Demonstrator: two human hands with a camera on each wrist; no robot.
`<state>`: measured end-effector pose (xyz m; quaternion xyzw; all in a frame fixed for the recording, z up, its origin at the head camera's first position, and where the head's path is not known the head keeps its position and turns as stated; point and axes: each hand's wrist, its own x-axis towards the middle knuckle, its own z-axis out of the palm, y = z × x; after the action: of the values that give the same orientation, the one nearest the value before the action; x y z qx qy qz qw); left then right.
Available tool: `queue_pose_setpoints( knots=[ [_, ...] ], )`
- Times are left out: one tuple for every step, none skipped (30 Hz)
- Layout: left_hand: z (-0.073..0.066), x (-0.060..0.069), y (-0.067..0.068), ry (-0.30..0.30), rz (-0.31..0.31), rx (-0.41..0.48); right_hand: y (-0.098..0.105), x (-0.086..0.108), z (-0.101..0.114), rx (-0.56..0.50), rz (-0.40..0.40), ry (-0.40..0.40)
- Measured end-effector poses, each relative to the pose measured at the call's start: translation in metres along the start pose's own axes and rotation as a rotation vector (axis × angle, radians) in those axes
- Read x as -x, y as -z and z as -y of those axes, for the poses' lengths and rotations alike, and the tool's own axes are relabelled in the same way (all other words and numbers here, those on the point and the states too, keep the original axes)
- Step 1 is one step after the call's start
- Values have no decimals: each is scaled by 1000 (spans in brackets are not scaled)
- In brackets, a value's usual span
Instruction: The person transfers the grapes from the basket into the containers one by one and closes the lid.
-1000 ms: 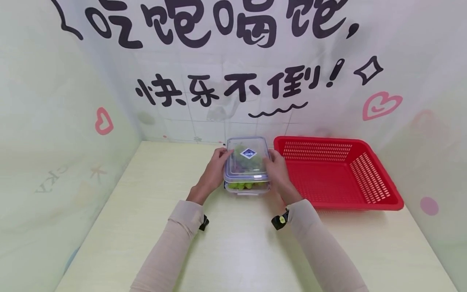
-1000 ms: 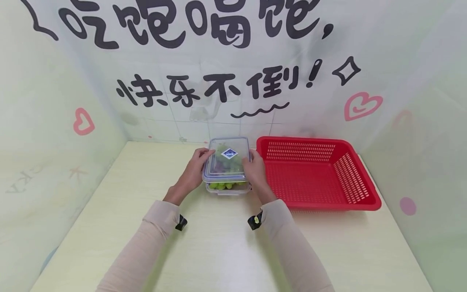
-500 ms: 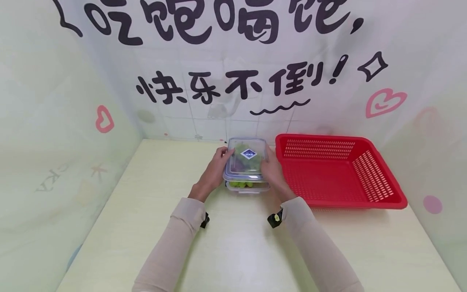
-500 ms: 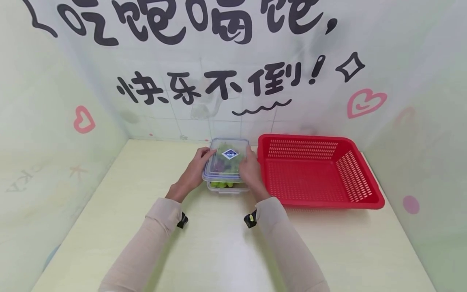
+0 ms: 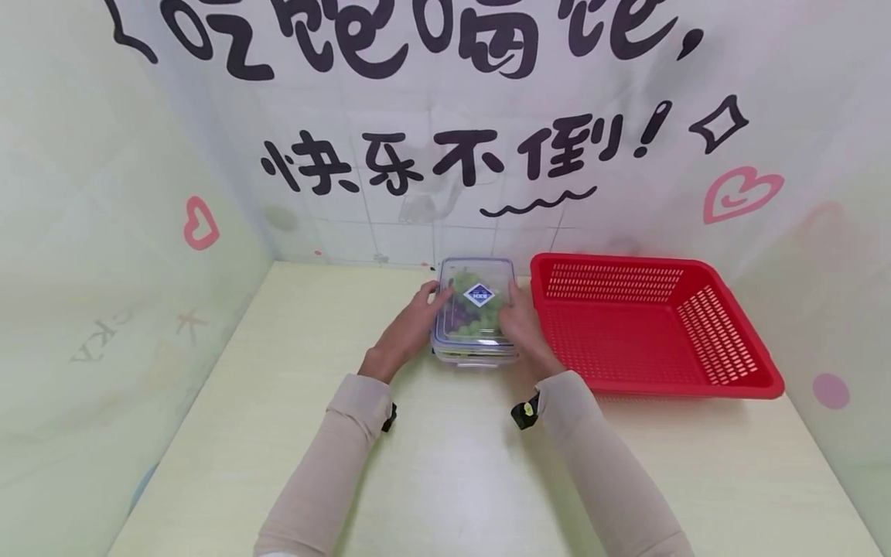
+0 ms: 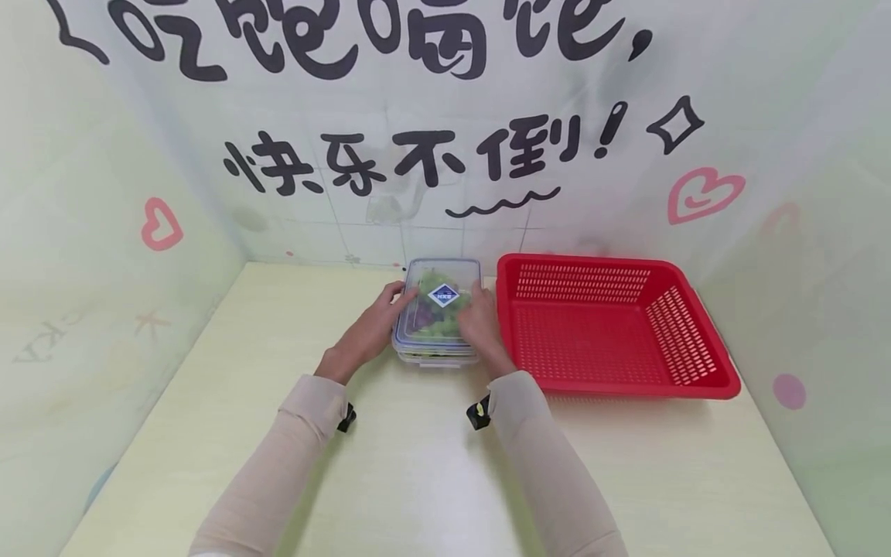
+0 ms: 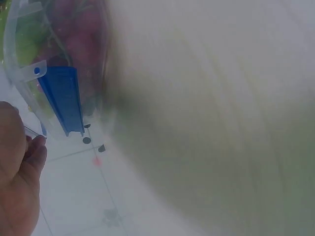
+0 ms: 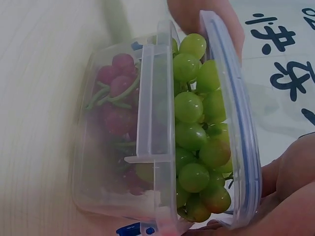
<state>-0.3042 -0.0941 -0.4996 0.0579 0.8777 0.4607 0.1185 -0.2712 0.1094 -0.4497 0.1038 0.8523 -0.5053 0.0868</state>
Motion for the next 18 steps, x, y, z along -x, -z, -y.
queue_pose_setpoints(
  knots=[
    [0,0,2,-14,0,-12,0,-1,0,-12,5,0],
    [1,1,4,-74,14,-84,0,-1,0,-24,8,-2],
    [1,1,6,-136,21,-159,0,-2,-1,-28,9,-4],
    [2,2,8,-204,20,-245,0,-3,-1,-40,8,-9],
    [2,2,10,-279,9,-332,0,-4,-2,-52,9,-8],
    [1,2,11,-348,-9,-402,0,-5,-2,-52,3,-9],
    [1,3,11,-406,-35,-462,0,-6,-3,-47,-11,-5],
    [-1,3,11,-458,-66,-512,0,-7,-3,-41,-25,3],
    [-3,2,10,-456,-90,-493,-1,-8,-4,-31,-39,9],
    [-5,2,8,-449,-113,-461,-1,-9,-4,-29,-52,17],
    [-7,2,6,-435,-136,-419,-2,-10,-5,-18,-66,29],
    [-9,1,3,-412,-157,-367,-3,-11,-5,-2,-80,39],
    [-12,0,1,-383,-179,-332,-4,-12,-5,2,-89,55],
    [-14,0,-2,-353,-200,-295,-6,-12,-6,6,-92,59],
    [-16,-1,-4,-322,-221,-261,-7,-13,-6,13,-95,55],
    [-18,-2,-6,-296,-241,-237,-8,-14,-7,16,-98,54],
    [-20,-3,-9,-273,-263,-229,-9,-14,-7,22,-101,50],
    [-22,-4,-10,-253,-281,-225,-10,-15,-8,28,-105,43]
  ],
)
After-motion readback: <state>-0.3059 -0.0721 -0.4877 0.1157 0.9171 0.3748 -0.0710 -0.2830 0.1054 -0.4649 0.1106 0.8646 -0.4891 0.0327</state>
